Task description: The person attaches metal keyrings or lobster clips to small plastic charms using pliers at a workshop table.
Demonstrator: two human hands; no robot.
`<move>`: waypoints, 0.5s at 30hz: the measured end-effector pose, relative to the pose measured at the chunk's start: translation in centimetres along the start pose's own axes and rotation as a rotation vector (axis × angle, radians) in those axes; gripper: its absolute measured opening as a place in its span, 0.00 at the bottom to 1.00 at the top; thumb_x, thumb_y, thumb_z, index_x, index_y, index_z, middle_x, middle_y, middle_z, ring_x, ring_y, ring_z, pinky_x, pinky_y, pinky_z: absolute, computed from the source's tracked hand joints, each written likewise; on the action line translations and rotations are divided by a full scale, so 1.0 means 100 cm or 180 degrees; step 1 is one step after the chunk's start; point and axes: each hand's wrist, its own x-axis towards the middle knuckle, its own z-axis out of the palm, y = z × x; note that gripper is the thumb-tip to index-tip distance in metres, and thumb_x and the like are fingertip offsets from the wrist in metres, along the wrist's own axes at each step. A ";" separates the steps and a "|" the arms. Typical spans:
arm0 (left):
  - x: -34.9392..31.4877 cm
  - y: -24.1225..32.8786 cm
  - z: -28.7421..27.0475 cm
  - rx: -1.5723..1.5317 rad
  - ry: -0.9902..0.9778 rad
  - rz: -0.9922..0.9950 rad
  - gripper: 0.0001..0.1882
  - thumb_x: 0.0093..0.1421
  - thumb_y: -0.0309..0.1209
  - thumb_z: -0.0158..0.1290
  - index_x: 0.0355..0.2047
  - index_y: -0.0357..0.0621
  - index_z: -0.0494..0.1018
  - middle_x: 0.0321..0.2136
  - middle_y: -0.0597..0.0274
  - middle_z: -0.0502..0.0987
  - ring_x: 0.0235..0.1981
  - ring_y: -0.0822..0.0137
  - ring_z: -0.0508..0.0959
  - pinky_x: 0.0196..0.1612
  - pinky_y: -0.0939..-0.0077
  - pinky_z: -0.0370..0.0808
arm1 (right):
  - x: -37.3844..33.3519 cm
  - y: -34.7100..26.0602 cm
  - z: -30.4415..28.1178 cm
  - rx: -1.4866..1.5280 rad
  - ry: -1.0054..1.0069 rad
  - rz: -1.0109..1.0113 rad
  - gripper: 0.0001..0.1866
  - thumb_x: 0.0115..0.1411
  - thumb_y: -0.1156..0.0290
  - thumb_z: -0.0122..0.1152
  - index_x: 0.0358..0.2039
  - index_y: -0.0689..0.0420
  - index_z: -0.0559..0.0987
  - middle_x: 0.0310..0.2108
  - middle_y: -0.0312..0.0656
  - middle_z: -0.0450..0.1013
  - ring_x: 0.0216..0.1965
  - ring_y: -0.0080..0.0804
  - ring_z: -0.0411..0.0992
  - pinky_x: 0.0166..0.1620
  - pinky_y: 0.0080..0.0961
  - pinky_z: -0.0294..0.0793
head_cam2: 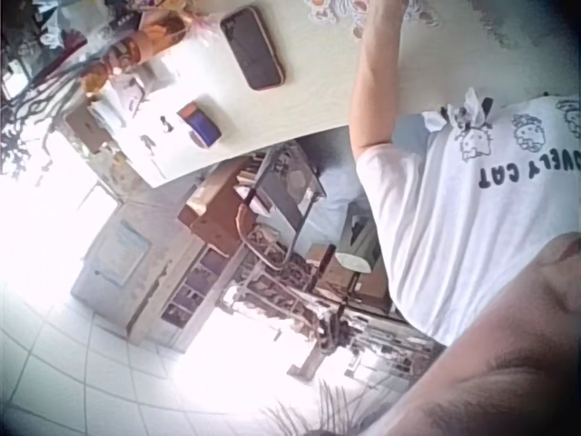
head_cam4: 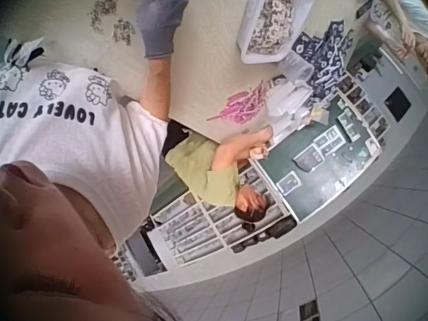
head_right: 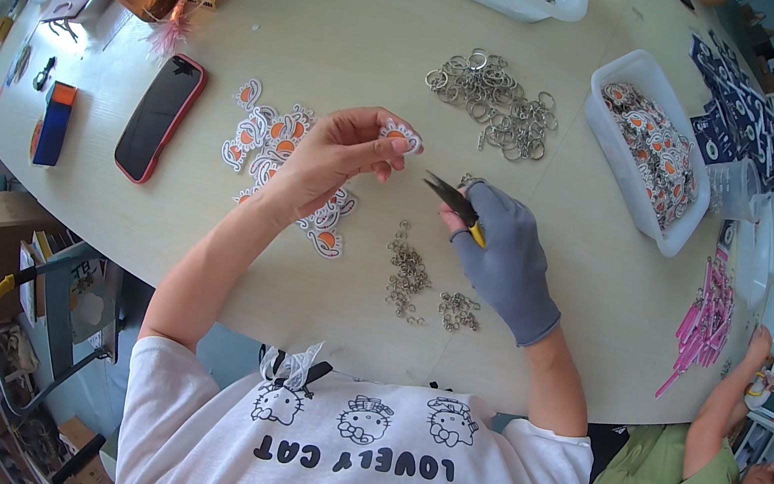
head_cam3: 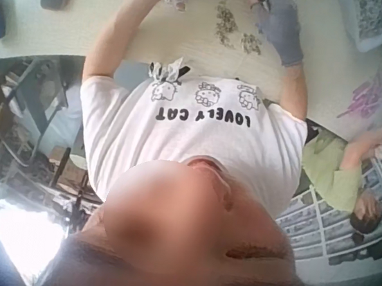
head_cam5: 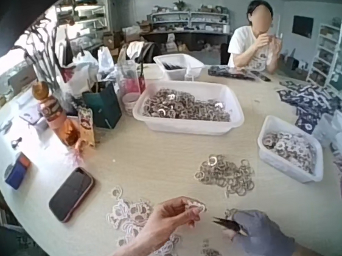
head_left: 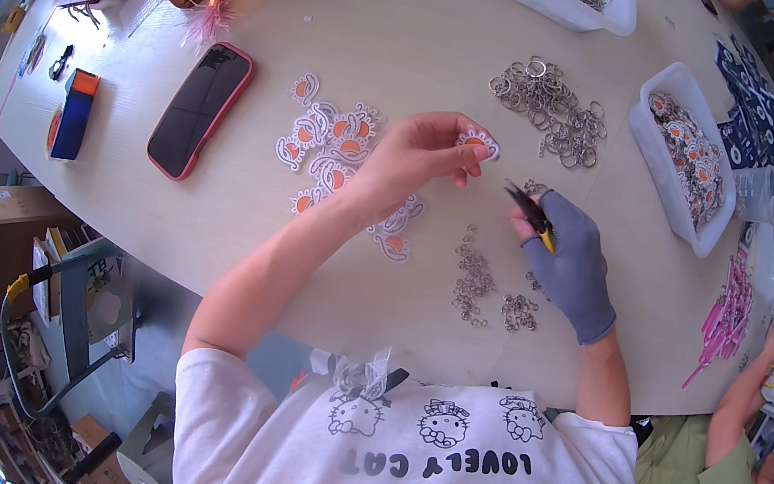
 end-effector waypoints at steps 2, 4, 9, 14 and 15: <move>-0.001 0.001 0.006 0.0105 -0.0145 0.0090 0.08 0.66 0.29 0.60 0.43 0.38 0.79 0.37 0.65 0.82 0.31 0.77 0.78 0.34 0.82 0.75 | 0.000 -0.008 -0.010 0.0727 -0.0176 0.0598 0.06 0.61 0.73 0.66 0.34 0.61 0.78 0.30 0.40 0.76 0.31 0.29 0.74 0.38 0.26 0.72; -0.005 0.008 0.014 0.0372 -0.0201 0.0063 0.08 0.66 0.28 0.60 0.44 0.39 0.79 0.37 0.65 0.82 0.29 0.79 0.77 0.32 0.85 0.72 | 0.005 -0.009 -0.017 0.1544 -0.0007 0.0494 0.05 0.63 0.74 0.65 0.36 0.62 0.80 0.29 0.35 0.76 0.33 0.17 0.71 0.39 0.19 0.70; -0.013 0.007 0.027 0.1152 -0.0439 0.0062 0.09 0.67 0.27 0.59 0.45 0.37 0.78 0.36 0.65 0.81 0.32 0.78 0.78 0.36 0.82 0.76 | 0.025 -0.014 -0.033 0.1542 -0.0278 0.0440 0.06 0.63 0.75 0.64 0.38 0.63 0.80 0.30 0.31 0.74 0.35 0.14 0.69 0.40 0.19 0.71; -0.019 0.010 0.036 0.1575 -0.0618 0.0295 0.11 0.68 0.27 0.58 0.46 0.33 0.77 0.36 0.61 0.81 0.37 0.76 0.80 0.43 0.79 0.80 | 0.029 -0.013 -0.035 0.1624 -0.0449 0.0407 0.08 0.62 0.75 0.64 0.41 0.62 0.78 0.31 0.32 0.75 0.36 0.15 0.71 0.42 0.18 0.72; -0.020 0.008 0.036 0.1654 -0.0647 0.0403 0.11 0.67 0.27 0.58 0.46 0.33 0.77 0.36 0.60 0.81 0.38 0.76 0.80 0.44 0.79 0.80 | 0.028 -0.012 -0.036 0.1563 -0.0486 0.0410 0.09 0.62 0.75 0.65 0.41 0.62 0.77 0.31 0.32 0.76 0.36 0.16 0.72 0.42 0.18 0.73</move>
